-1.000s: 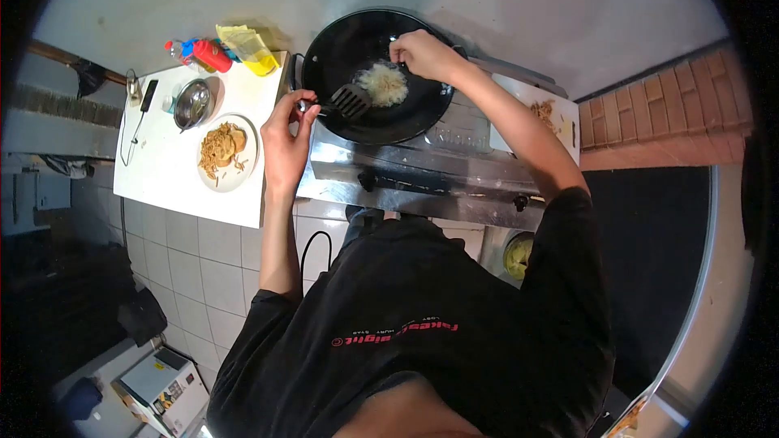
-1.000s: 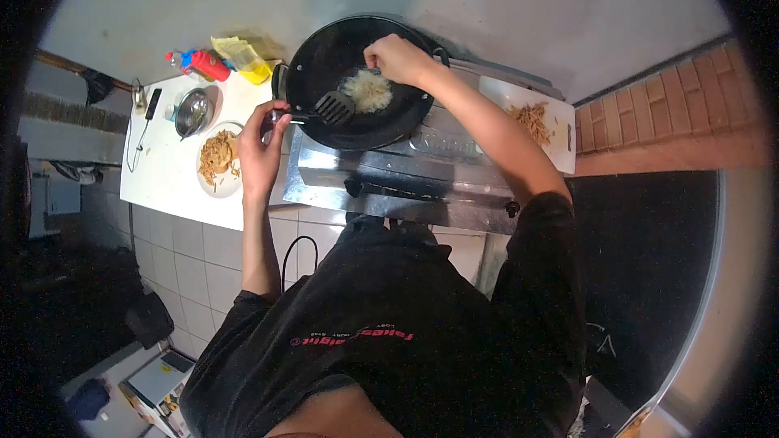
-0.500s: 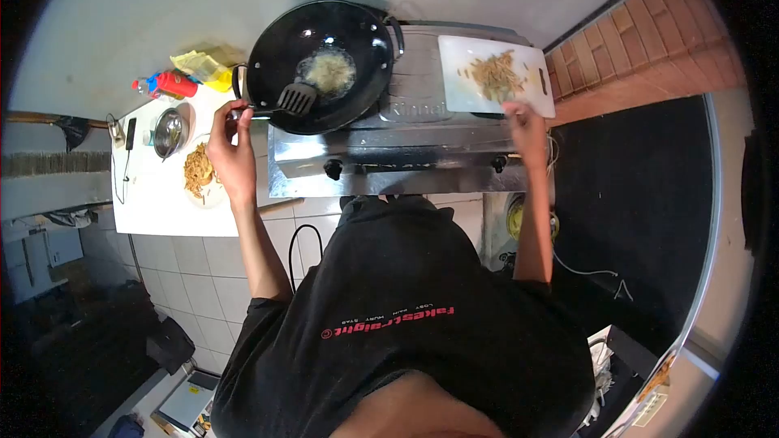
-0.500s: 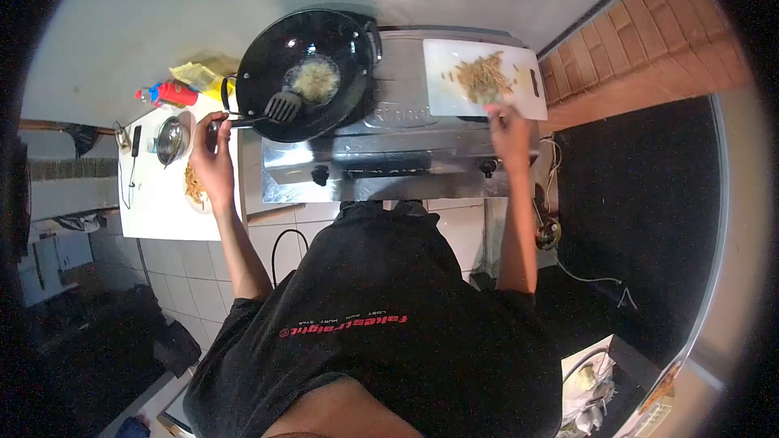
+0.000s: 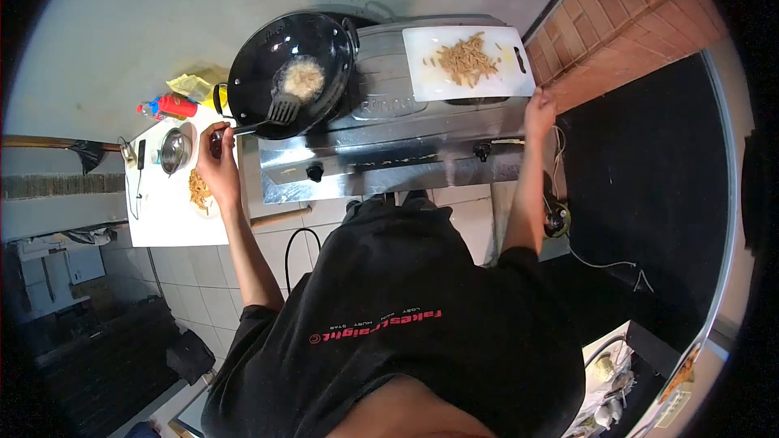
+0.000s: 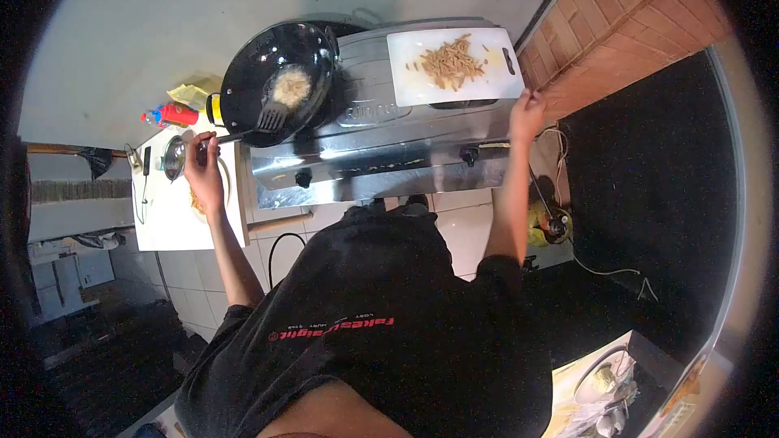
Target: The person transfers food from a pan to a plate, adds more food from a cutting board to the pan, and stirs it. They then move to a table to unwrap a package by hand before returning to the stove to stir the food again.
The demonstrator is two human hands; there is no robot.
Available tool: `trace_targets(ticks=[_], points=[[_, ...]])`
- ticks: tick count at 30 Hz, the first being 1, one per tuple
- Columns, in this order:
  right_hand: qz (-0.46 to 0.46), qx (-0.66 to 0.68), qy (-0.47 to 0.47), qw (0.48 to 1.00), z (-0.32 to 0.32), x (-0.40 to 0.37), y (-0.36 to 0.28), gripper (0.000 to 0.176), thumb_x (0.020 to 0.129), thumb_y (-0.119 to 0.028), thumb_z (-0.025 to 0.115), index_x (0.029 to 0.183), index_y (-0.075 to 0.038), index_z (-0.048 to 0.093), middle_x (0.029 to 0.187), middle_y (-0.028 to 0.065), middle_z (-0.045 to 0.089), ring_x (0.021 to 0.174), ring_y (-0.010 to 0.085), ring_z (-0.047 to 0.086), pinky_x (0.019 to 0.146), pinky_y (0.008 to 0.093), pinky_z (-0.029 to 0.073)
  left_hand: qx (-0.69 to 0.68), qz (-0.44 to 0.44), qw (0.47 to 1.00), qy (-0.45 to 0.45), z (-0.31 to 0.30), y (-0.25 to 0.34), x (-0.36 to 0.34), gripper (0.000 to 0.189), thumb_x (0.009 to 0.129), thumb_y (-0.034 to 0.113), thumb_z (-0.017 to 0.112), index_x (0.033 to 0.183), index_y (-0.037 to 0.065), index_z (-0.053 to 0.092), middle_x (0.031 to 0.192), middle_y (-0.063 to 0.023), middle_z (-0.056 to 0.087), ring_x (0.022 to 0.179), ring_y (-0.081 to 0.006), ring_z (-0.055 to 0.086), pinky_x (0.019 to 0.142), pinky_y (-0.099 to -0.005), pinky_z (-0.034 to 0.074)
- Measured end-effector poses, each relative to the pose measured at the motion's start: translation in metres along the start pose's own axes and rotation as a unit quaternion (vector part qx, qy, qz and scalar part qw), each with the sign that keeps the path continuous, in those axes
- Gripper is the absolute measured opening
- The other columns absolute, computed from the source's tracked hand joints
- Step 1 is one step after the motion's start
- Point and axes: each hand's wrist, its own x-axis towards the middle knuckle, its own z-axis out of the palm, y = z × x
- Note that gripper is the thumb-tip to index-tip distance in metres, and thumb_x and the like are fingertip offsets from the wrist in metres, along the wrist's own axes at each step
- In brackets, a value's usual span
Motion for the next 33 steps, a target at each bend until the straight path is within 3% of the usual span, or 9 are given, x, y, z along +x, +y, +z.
trace_targets(ticks=[1, 3, 6, 12, 15, 20, 26, 30, 33], points=[[0.0, 0.001, -0.001, 1.0, 0.003, 0.017, 0.006, 0.034, 0.099, -0.029, 0.06, 0.107, 0.003, 0.06, 0.084, 0.0112, 0.065, 0.072, 0.0201, 0.064, 0.065, 0.0349, 0.05, 0.001, 0.0, 1.0, 0.001, 0.0, -0.002, -0.002, 0.016, 0.096, 0.009, 0.065, 0.11, 0.001, 0.065, 0.091, -0.0016, 0.067, 0.076, -0.0067, 0.056, 0.072, -0.0221, 0.047], [0.267, 0.224, -0.237, 0.907, 0.009, 0.045, 0.014, 0.038, 0.1, -0.035, 0.058, 0.105, 0.002, 0.061, 0.079, 0.0061, 0.063, 0.058, 0.0157, 0.057, 0.049, 0.0313, 0.045, 0.052, -0.006, 0.999, -0.01, 0.002, -0.005, -0.004, 0.016, 0.096, 0.01, 0.065, 0.108, 0.001, 0.065, 0.088, -0.0014, 0.066, 0.074, -0.007, 0.057, 0.071, -0.0221, 0.047], [0.238, 0.217, -0.32, 0.891, 0.019, 0.063, 0.019, 0.039, 0.1, -0.037, 0.058, 0.103, 0.001, 0.062, 0.072, 0.002, 0.059, 0.05, 0.0111, 0.05, 0.04, 0.0266, 0.036, 0.064, 0.003, 0.998, -0.002, 0.007, -0.011, -0.01, 0.015, 0.095, 0.011, 0.066, 0.106, 0.001, 0.065, 0.084, -0.0016, 0.066, 0.074, -0.0073, 0.058, 0.07, -0.0225, 0.047], [0.248, 0.233, -0.372, 0.864, 0.041, 0.07, 0.033, 0.032, 0.102, -0.03, 0.054, 0.106, 0.001, 0.063, 0.069, 0.0018, 0.057, 0.047, 0.0117, 0.048, 0.037, 0.0282, 0.035, 0.062, -0.041, 0.997, 0.009, 0.009, -0.014, -0.022, 0.018, 0.097, 0.013, 0.065, 0.108, -0.001, 0.065, 0.086, -0.0029, 0.067, 0.079, -0.0073, 0.059, 0.073, -0.0233, 0.047], [0.224, 0.217, -0.356, 0.881, 0.045, 0.068, 0.033, 0.032, 0.103, -0.026, 0.051, 0.111, 0.002, 0.062, 0.071, 0.0029, 0.058, 0.047, 0.0125, 0.05, 0.037, 0.0287, 0.036, -0.006, 0.018, 0.996, 0.088, 0.012, 0.0, -0.023, 0.011, 0.097, 0.007, 0.063, 0.105, 0.0, 0.063, 0.086, -0.0028, 0.066, 0.074, -0.0064, 0.056, 0.068, -0.0222, 0.047], [0.256, 0.274, -0.341, 0.862, 0.036, 0.067, 0.022, 0.029, 0.103, -0.021, 0.049, 0.114, 0.003, 0.061, 0.075, 0.0057, 0.06, 0.051, 0.0149, 0.054, 0.037, 0.0303, 0.039, 0.042, 0.037, 0.994, 0.092, 0.016, 0.022, -0.008, 0.013, 0.095, 0.008, 0.065, 0.105, 0.0, 0.064, 0.082, -0.0044, 0.067, 0.071, -0.0081, 0.06, 0.068, -0.0242, 0.047], [0.263, 0.334, -0.362, 0.83, 0.025, 0.072, 0.01, 0.028, 0.102, -0.029, 0.053, 0.104, -0.002, 0.061, 0.078, 0.0054, 0.062, 0.056, 0.014, 0.058, 0.04, 0.0296, 0.042, 0.071, 0.073, 0.991, 0.082, 0.052, 0.031, 0.008, 0.013, 0.093, 0.007, 0.068, 0.104, 0.001, 0.064, 0.082, -0.0082, 0.069, 0.068, -0.0114, 0.061, 0.064, -0.027, 0.047], [0.257, 0.283, -0.369, 0.847, 0.028, 0.068, 0.007, 0.028, 0.102, -0.031, 0.055, 0.103, -0.004, 0.061, 0.08, 0.0048, 0.063, 0.057, 0.0137, 0.059, 0.041, 0.029, 0.043, 0.101, 0.067, 0.991, 0.058, 0.067, 0.03, 0.014, 0.012, 0.094, 0.006, 0.067, 0.103, 0.0, 0.063, 0.081, -0.0092, 0.067, 0.068, -0.0116, 0.06, 0.064, -0.0269, 0.047], [0.245, 0.315, -0.371, 0.839, 0.037, 0.067, 0.02, 0.028, 0.101, -0.032, 0.056, 0.104, -0.004, 0.06, 0.081, 0.0044, 0.064, 0.058, 0.0138, 0.059, 0.042, 0.0288, 0.044, 0.127, 0.106, 0.984, 0.069, 0.072, 0.027, 0.014, 0.013, 0.092, 0.002, 0.066, 0.103, -0.001, 0.061, 0.087, -0.0127, 0.067, 0.073, -0.0178, 0.065, 0.066, -0.0305, 0.05]])
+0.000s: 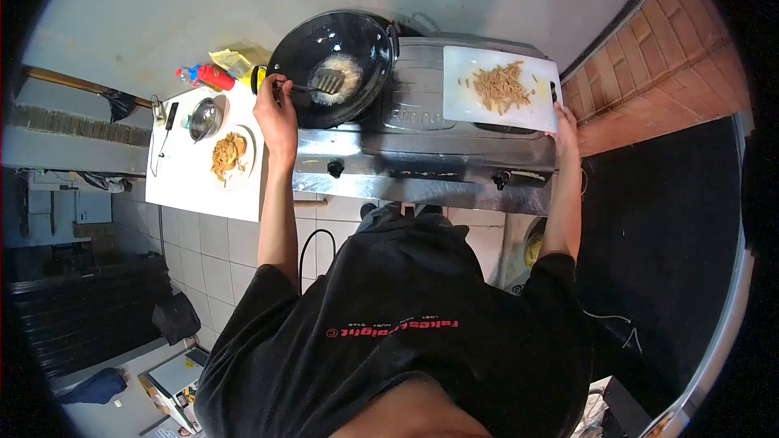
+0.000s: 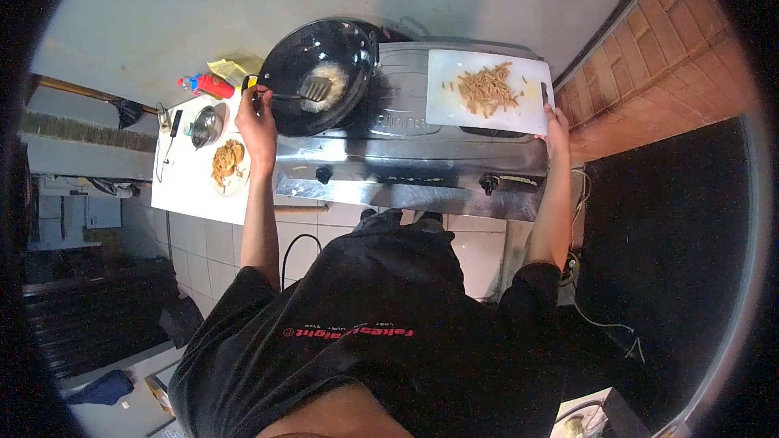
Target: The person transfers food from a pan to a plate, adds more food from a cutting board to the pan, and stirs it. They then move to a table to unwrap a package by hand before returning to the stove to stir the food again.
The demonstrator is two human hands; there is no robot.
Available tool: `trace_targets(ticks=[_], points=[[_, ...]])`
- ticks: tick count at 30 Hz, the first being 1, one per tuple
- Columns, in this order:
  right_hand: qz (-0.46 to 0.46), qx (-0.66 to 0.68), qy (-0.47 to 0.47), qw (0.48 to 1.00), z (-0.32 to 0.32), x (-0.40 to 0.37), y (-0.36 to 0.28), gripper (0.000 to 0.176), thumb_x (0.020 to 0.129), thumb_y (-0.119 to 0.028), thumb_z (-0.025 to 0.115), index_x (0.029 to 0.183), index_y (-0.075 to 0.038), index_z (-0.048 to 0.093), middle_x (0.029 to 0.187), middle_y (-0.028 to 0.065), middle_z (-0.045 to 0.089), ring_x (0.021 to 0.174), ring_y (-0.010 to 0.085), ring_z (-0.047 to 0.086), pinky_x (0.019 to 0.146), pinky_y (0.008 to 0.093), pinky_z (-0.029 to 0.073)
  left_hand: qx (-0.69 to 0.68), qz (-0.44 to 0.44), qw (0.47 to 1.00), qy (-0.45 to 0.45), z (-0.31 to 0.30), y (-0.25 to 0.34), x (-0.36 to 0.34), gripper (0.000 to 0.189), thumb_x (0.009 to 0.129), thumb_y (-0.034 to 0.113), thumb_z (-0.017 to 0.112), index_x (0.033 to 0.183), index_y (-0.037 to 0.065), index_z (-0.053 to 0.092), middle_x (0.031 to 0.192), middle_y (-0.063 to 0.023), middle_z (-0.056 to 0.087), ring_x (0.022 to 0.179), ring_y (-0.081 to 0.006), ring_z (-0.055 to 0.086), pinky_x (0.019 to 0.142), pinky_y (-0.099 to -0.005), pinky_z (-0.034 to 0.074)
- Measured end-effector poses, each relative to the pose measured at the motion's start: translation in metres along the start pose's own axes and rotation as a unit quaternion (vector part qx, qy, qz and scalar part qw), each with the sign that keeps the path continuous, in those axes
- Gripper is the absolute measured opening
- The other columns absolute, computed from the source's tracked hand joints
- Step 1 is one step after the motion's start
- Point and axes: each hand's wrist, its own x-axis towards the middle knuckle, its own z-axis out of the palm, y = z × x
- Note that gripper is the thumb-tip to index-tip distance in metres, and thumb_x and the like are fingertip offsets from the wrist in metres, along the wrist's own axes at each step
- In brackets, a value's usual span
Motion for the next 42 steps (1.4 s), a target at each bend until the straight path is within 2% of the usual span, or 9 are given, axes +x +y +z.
trace_targets(ticks=[9, 13, 19, 26, 36, 38, 39, 41, 42], points=[[0.037, -0.094, 0.03, 0.994, 0.0, 0.008, -0.002, 0.029, 0.101, -0.031, 0.056, 0.108, -0.004, 0.06, 0.081, 0.0039, 0.063, 0.056, 0.0138, 0.059, 0.04, 0.0296, 0.042, 0.012, 0.022, 1.0, 0.008, 0.003, -0.004, 0.004, 0.014, 0.092, 0.004, 0.067, 0.103, -0.001, 0.062, 0.087, -0.0141, 0.068, 0.073, -0.0221, 0.065, 0.068, -0.0326, 0.051], [0.021, -0.036, 0.002, 0.999, 0.001, -0.007, -0.018, 0.029, 0.102, -0.03, 0.054, 0.11, -0.002, 0.059, 0.08, 0.0037, 0.062, 0.057, 0.0132, 0.059, 0.04, 0.0289, 0.043, -0.008, -0.019, 1.0, -0.011, -0.001, -0.012, 0.0, 0.014, 0.092, 0.007, 0.068, 0.103, -0.001, 0.063, 0.086, -0.0122, 0.069, 0.071, -0.0174, 0.064, 0.067, -0.0314, 0.05], [-0.027, 0.028, -0.04, 0.998, 0.006, -0.017, -0.024, 0.025, 0.104, -0.025, 0.05, 0.11, -0.002, 0.057, 0.078, 0.0028, 0.06, 0.057, 0.0124, 0.058, 0.04, 0.0287, 0.043, -0.007, -0.046, 0.999, -0.019, -0.013, -0.036, -0.013, 0.015, 0.093, 0.009, 0.068, 0.103, 0.0, 0.062, 0.091, -0.0126, 0.068, 0.073, -0.0219, 0.066, 0.069, -0.0327, 0.052], [-0.057, 0.091, -0.026, 0.994, 0.011, -0.029, -0.035, 0.02, 0.103, -0.023, 0.053, 0.109, -0.005, 0.06, 0.082, 0.0016, 0.064, 0.061, 0.0106, 0.059, 0.042, 0.0278, 0.041, 0.102, -0.022, 0.993, -0.056, -0.03, -0.048, -0.043, 0.019, 0.09, 0.005, 0.068, 0.107, 0.0, 0.063, 0.104, -0.0155, 0.062, 0.091, -0.0291, 0.064, 0.075, -0.0369, 0.052], [-0.092, 0.14, 0.004, 0.986, 0.025, -0.06, -0.115, 0.019, 0.102, -0.022, 0.055, 0.108, -0.005, 0.061, 0.086, 0.0046, 0.066, 0.064, 0.0142, 0.06, 0.044, 0.0302, 0.04, 0.122, -0.018, 0.988, -0.097, -0.036, -0.064, -0.07, 0.022, 0.09, 0.007, 0.067, 0.11, 0.0, 0.061, 0.106, -0.0182, 0.062, 0.088, -0.0326, 0.064, 0.073, -0.0417, 0.052], [-0.098, 0.137, 0.028, 0.985, 0.025, -0.069, -0.12, 0.019, 0.103, -0.021, 0.054, 0.106, -0.003, 0.059, 0.083, 0.0062, 0.064, 0.063, 0.0157, 0.059, 0.044, 0.0317, 0.04, 0.121, -0.171, 0.971, -0.119, -0.042, -0.045, -0.072, 0.021, 0.089, 0.009, 0.068, 0.108, 0.0, 0.063, 0.101, -0.0165, 0.064, 0.097, -0.0334, 0.062, 0.082, -0.0428, 0.049], [-0.099, 0.133, 0.029, 0.986, 0.022, -0.07, -0.12, 0.019, 0.103, -0.021, 0.054, 0.106, -0.003, 0.059, 0.083, 0.0059, 0.064, 0.062, 0.0157, 0.059, 0.044, 0.0318, 0.04, 0.121, -0.171, 0.971, -0.119, -0.046, -0.038, -0.075, 0.021, 0.089, 0.009, 0.068, 0.108, 0.0, 0.063, 0.101, -0.0165, 0.064, 0.097, -0.0334, 0.062, 0.082, -0.0428, 0.049], [-0.1, 0.131, 0.031, 0.986, 0.02, -0.075, -0.118, 0.018, 0.102, -0.021, 0.054, 0.106, -0.004, 0.059, 0.083, 0.0056, 0.063, 0.062, 0.0158, 0.058, 0.044, 0.032, 0.04, 0.303, 0.06, 0.951, -0.016, -0.05, -0.017, -0.08, 0.029, 0.089, 0.016, 0.069, 0.114, 0.003, 0.06, 0.107, -0.0182, 0.062, 0.092, -0.0343, 0.061, 0.082, -0.0443, 0.05], [-0.094, 0.134, 0.037, 0.986, 0.019, -0.08, -0.119, 0.017, 0.102, -0.021, 0.055, 0.105, -0.005, 0.059, 0.083, 0.0053, 0.063, 0.062, 0.0158, 0.058, 0.044, 0.0318, 0.04, 0.243, 0.038, 0.969, -0.025, -0.046, 0.018, -0.078, 0.028, 0.085, 0.012, 0.071, 0.11, 0.003, 0.061, 0.104, -0.0161, 0.062, 0.094, -0.0344, 0.06, 0.086, -0.0435, 0.048]])
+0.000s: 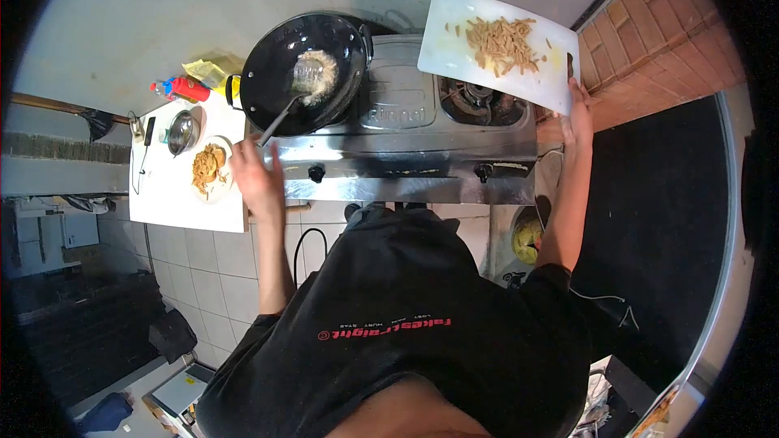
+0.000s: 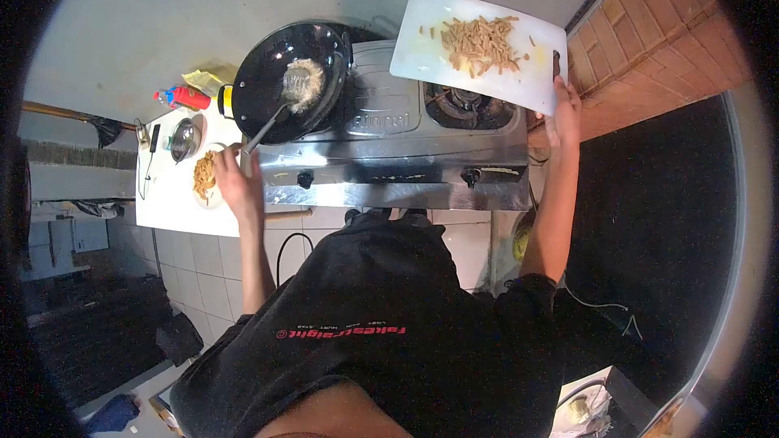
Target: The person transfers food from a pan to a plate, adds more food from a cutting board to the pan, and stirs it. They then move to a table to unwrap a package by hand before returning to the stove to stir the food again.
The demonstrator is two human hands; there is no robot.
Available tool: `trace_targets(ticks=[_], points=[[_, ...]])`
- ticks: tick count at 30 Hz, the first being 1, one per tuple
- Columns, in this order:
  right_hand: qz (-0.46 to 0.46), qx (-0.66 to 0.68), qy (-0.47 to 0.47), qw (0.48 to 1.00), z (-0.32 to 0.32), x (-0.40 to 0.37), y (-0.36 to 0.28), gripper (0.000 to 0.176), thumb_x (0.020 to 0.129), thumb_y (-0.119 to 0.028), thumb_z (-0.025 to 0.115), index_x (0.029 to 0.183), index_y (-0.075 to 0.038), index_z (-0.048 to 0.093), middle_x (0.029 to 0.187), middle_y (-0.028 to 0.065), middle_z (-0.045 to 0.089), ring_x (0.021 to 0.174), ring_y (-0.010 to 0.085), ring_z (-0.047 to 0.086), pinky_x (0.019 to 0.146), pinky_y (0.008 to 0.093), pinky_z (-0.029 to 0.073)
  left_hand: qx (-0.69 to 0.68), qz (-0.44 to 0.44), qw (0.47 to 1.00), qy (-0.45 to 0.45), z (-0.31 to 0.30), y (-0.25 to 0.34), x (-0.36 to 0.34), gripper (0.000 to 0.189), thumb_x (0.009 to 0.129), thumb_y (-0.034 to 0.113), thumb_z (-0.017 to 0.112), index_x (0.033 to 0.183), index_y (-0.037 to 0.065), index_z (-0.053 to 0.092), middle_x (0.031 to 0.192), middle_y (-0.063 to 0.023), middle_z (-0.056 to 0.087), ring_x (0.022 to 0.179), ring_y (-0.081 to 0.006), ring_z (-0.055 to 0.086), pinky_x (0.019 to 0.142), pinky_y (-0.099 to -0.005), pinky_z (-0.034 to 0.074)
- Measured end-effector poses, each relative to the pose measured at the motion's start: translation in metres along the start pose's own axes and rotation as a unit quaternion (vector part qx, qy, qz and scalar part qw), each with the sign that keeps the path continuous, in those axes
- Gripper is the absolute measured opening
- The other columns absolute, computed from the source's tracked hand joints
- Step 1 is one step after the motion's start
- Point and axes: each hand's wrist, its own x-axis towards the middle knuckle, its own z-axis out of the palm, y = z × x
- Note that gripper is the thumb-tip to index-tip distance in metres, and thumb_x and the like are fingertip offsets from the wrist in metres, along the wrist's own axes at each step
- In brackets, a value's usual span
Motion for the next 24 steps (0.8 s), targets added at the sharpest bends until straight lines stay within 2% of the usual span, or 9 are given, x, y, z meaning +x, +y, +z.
trace_targets(ticks=[2, 3, 5, 7, 13, 17, 20, 22, 24], points=[[0.008, -0.002, 0.005, 1.0, 0.002, -0.008, -0.003, 0.016, 0.102, -0.021, 0.055, 0.104, -0.005, 0.058, 0.083, 0.005, 0.062, 0.062, 0.0157, 0.057, 0.044, 0.0317, 0.04, -0.177, 0.098, 0.978, -0.043, 0.006, 0.044, 0.001, 0.026, 0.074, 0.003, 0.076, 0.098, 0.005, 0.064, 0.095, -0.0117, 0.062, 0.094, -0.0331, 0.061, 0.083, -0.041, 0.048], [0.002, 0.003, 0.01, 1.0, 0.004, -0.013, -0.003, 0.016, 0.102, -0.021, 0.055, 0.103, -0.006, 0.058, 0.083, 0.0049, 0.062, 0.062, 0.0157, 0.057, 0.044, 0.0317, 0.04, -0.244, 0.11, 0.96, -0.084, 0.027, 0.065, -0.007, 0.025, 0.073, 0.003, 0.078, 0.095, 0.006, 0.064, 0.092, -0.0114, 0.063, 0.093, -0.0328, 0.062, 0.081, -0.0414, 0.049], [-0.003, 0.008, 0.017, 1.0, 0.005, -0.019, 0.001, 0.015, 0.102, -0.022, 0.055, 0.102, -0.006, 0.057, 0.083, 0.0047, 0.062, 0.063, 0.0156, 0.057, 0.044, 0.0317, 0.04, -0.286, 0.157, 0.932, -0.158, 0.069, 0.107, -0.012, 0.017, 0.081, 0.015, 0.075, 0.09, 0.005, 0.064, 0.086, -0.0122, 0.064, 0.09, -0.033, 0.063, 0.078, -0.044, 0.051], [-0.019, 0.027, 0.046, 0.998, 0.005, -0.024, 0.008, 0.016, 0.102, -0.022, 0.055, 0.099, -0.007, 0.058, 0.085, 0.0049, 0.062, 0.066, 0.0154, 0.058, 0.045, 0.0316, 0.041, -0.318, 0.126, 0.898, -0.276, 0.127, 0.129, -0.021, 0.019, 0.084, 0.019, 0.074, 0.092, 0.004, 0.066, 0.097, -0.0139, 0.064, 0.092, -0.0352, 0.064, 0.078, -0.0448, 0.051], [-0.006, 0.019, 0.089, 0.996, -0.004, -0.021, 0.022, 0.017, 0.102, -0.023, 0.056, 0.099, -0.006, 0.06, 0.087, 0.0037, 0.062, 0.07, 0.0144, 0.059, 0.046, 0.0297, 0.042, -0.219, 0.151, 0.916, -0.299, 0.215, 0.153, -0.018, 0.023, 0.084, 0.026, 0.073, 0.091, 0.005, 0.064, 0.096, -0.0138, 0.063, 0.093, -0.0341, 0.064, 0.081, -0.045, 0.053], [0.012, 0.018, 0.067, 0.998, 0.0, -0.031, 0.014, 0.017, 0.101, -0.022, 0.057, 0.102, -0.005, 0.061, 0.087, 0.0033, 0.062, 0.069, 0.0134, 0.058, 0.046, 0.0287, 0.043, -0.203, 0.144, 0.906, -0.344, 0.233, 0.151, -0.016, 0.023, 0.085, 0.024, 0.07, 0.094, 0.005, 0.064, 0.099, -0.015, 0.063, 0.095, -0.0348, 0.064, 0.082, -0.0456, 0.054], [0.017, 0.005, 0.063, 0.998, -0.002, -0.031, 0.015, 0.018, 0.101, -0.022, 0.058, 0.101, -0.004, 0.061, 0.088, 0.004, 0.062, 0.07, 0.0131, 0.058, 0.047, 0.0276, 0.043, -0.204, 0.145, 0.912, -0.325, 0.245, 0.155, -0.019, 0.02, 0.086, 0.022, 0.067, 0.095, 0.004, 0.063, 0.099, -0.0158, 0.063, 0.095, -0.0352, 0.064, 0.082, -0.0465, 0.054], [0.004, -0.002, 0.089, 0.996, -0.01, -0.023, 0.023, 0.023, 0.1, -0.025, 0.059, 0.111, -0.005, 0.062, 0.086, 0.0017, 0.065, 0.065, 0.0111, 0.06, 0.046, 0.0269, 0.043, -0.172, 0.167, 0.922, -0.304, 0.249, 0.155, -0.021, 0.018, 0.086, 0.02, 0.064, 0.093, 0.004, 0.062, 0.098, -0.0156, 0.062, 0.096, -0.035, 0.064, 0.082, -0.0467, 0.054], [0.003, -0.018, 0.099, 0.995, -0.006, -0.023, 0.02, 0.023, 0.1, -0.025, 0.06, 0.109, -0.004, 0.06, 0.087, 0.0033, 0.064, 0.066, 0.0121, 0.06, 0.045, 0.0272, 0.043, -0.185, 0.173, 0.918, -0.306, 0.237, 0.151, -0.013, 0.018, 0.086, 0.02, 0.065, 0.093, 0.004, 0.063, 0.097, -0.0152, 0.063, 0.096, -0.0348, 0.064, 0.081, -0.0467, 0.054]])
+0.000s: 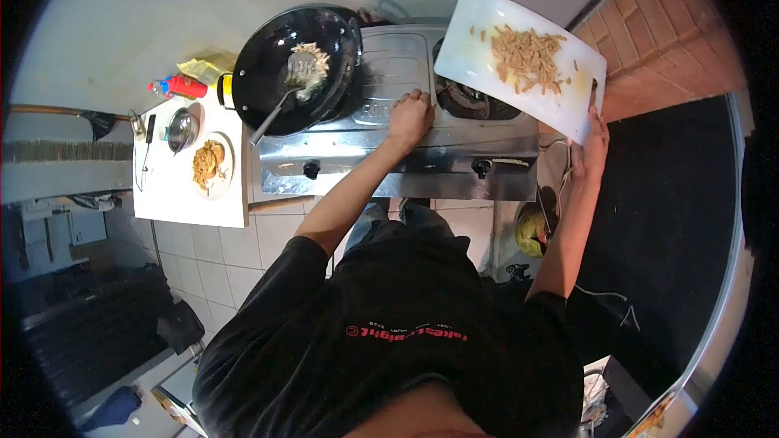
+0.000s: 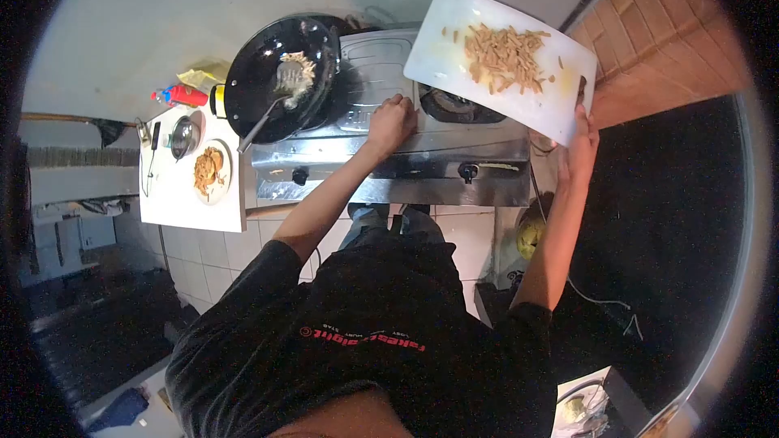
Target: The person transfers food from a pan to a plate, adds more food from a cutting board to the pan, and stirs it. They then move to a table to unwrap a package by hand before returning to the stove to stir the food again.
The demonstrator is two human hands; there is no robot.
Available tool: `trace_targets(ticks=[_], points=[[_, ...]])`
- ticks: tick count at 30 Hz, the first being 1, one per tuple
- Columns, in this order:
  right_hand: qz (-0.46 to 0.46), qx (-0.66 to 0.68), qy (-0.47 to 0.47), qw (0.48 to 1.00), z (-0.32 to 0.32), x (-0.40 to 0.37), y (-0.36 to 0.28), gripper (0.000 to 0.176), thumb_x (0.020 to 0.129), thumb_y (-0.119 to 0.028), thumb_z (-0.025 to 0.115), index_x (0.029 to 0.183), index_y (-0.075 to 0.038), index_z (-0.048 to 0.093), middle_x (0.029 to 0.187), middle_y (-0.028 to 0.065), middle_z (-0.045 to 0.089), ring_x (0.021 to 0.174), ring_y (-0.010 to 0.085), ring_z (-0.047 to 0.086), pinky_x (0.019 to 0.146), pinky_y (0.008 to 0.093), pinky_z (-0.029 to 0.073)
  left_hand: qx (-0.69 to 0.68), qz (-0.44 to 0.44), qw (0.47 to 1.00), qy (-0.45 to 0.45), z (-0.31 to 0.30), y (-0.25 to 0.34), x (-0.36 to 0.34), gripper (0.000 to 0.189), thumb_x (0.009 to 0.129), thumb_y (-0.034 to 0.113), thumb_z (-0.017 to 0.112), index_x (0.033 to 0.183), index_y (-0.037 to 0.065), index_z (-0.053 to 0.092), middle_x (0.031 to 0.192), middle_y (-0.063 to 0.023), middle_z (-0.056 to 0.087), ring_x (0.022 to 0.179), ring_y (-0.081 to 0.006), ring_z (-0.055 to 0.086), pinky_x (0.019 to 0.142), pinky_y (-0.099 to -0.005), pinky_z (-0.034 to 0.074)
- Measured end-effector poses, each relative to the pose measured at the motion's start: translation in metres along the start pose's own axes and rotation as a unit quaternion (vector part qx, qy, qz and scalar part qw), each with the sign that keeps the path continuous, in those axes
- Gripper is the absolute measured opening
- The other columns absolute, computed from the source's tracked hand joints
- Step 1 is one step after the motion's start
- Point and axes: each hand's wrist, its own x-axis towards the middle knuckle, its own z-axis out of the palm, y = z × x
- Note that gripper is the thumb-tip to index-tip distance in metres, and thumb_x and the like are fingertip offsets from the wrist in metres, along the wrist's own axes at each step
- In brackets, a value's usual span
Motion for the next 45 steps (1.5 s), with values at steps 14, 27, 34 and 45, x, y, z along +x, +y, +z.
trace_targets(ticks=[14, 27, 34, 45], points=[[0.016, -0.017, -0.05, 0.998, -0.005, 0.001, -0.013, 0.024, 0.098, -0.026, 0.063, 0.107, -0.005, 0.059, 0.087, 0.0042, 0.064, 0.064, 0.0137, 0.06, 0.044, 0.0284, 0.041, 0.145, -0.048, 0.984, 0.092, -0.204, -0.128, -0.039, 0.012, 0.084, 0.012, 0.069, 0.094, 0.008, 0.064, 0.094, -0.0102, 0.064, 0.093, -0.0326, 0.064, 0.078, -0.0443, 0.053], [0.048, -0.008, -0.091, 0.995, 0.039, -0.033, -0.004, 0.023, 0.103, -0.026, 0.054, 0.112, -0.006, 0.058, 0.084, 0.0039, 0.062, 0.058, 0.0132, 0.056, 0.041, 0.0295, 0.041, -0.404, -0.133, 0.899, 0.103, -0.152, 0.005, -0.114, 0.022, 0.101, 0.025, 0.059, 0.106, 0.004, 0.062, 0.085, -0.0019, 0.064, 0.072, -0.0091, 0.056, 0.065, -0.0251, 0.044], [0.05, -0.023, -0.15, 0.987, 0.015, 0.018, 0.061, 0.021, 0.103, -0.028, 0.054, 0.111, -0.008, 0.059, 0.087, 0.0008, 0.063, 0.065, 0.0116, 0.059, 0.044, 0.0281, 0.04, -0.423, -0.132, 0.892, -0.085, -0.111, 0.022, -0.135, 0.033, 0.102, 0.032, 0.056, 0.109, 0.001, 0.065, 0.083, -0.0066, 0.067, 0.076, -0.012, 0.061, 0.068, -0.0275, 0.048], [0.085, -0.005, -0.134, 0.987, -0.001, 0.052, 0.101, 0.021, 0.103, -0.027, 0.054, 0.109, -0.008, 0.057, 0.083, 0.001, 0.062, 0.062, 0.0116, 0.058, 0.043, 0.0289, 0.04, -0.417, -0.192, 0.887, -0.048, -0.146, 0.001, -0.156, 0.034, 0.104, 0.033, 0.052, 0.106, 0.002, 0.066, 0.08, 0.0002, 0.056, 0.075, -0.0085, 0.048, 0.07, -0.0241, 0.042]])
